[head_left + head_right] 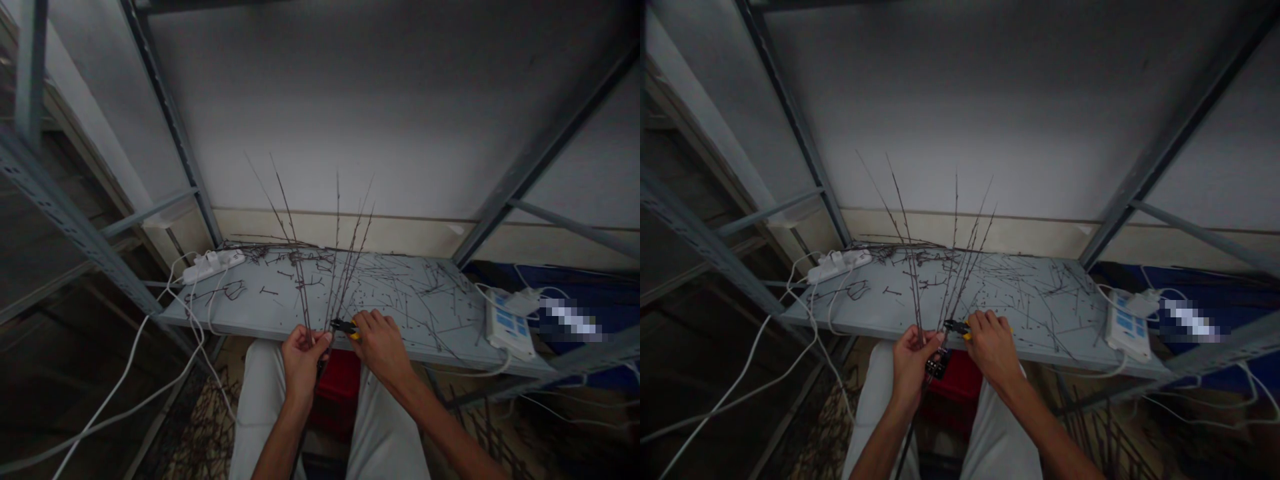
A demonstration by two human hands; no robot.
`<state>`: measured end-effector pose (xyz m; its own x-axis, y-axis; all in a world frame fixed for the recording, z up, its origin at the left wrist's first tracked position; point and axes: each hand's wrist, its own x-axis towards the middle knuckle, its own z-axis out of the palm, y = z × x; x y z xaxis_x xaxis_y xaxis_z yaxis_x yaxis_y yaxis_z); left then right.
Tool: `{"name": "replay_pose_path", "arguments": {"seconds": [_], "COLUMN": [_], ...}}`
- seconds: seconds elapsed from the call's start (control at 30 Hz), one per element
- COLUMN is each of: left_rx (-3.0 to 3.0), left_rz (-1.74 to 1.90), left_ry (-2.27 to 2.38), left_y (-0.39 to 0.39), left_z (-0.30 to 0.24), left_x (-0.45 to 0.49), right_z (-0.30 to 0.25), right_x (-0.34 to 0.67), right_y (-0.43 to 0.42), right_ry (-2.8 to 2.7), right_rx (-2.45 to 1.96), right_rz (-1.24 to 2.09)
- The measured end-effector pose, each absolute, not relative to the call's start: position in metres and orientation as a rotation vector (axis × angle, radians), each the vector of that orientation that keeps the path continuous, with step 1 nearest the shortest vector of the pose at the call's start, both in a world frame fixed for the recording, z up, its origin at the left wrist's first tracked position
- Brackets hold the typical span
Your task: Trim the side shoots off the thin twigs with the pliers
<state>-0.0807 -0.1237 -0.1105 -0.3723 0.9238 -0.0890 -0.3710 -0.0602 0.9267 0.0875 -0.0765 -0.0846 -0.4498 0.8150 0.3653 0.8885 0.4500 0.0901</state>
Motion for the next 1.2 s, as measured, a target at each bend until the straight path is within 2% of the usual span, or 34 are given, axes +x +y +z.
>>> {"name": "replay_pose_path", "arguments": {"seconds": [0.4,0.6,0.73,1.2], "left_rx": [0.621,0.589,0.554,0.469], "left_rz": [1.685,1.673,1.635,1.631], "left_ry": [1.201,1.16,1.118,1.011], "left_y": [-0.123,-0.122,-0.127,-0.131], "left_z": [-0.106,-0.11,-0.11,-0.112], "left_x": [-0.081,-0.08,-0.077,-0.077], "right_z": [-0.077,-0.064,-0.056,-0.051], "right_x": [0.085,0.072,0.057,0.051], "right_y": [-0.078,-0.078,-0.066,-0.051], "right_ry": [-2.384,-1.763,-1.413,-1.292], "right_rx": [-1.592,-1.394,-1.201,-1.112], "right_rz": [-0.139,0.736,1.064,1.176]}}
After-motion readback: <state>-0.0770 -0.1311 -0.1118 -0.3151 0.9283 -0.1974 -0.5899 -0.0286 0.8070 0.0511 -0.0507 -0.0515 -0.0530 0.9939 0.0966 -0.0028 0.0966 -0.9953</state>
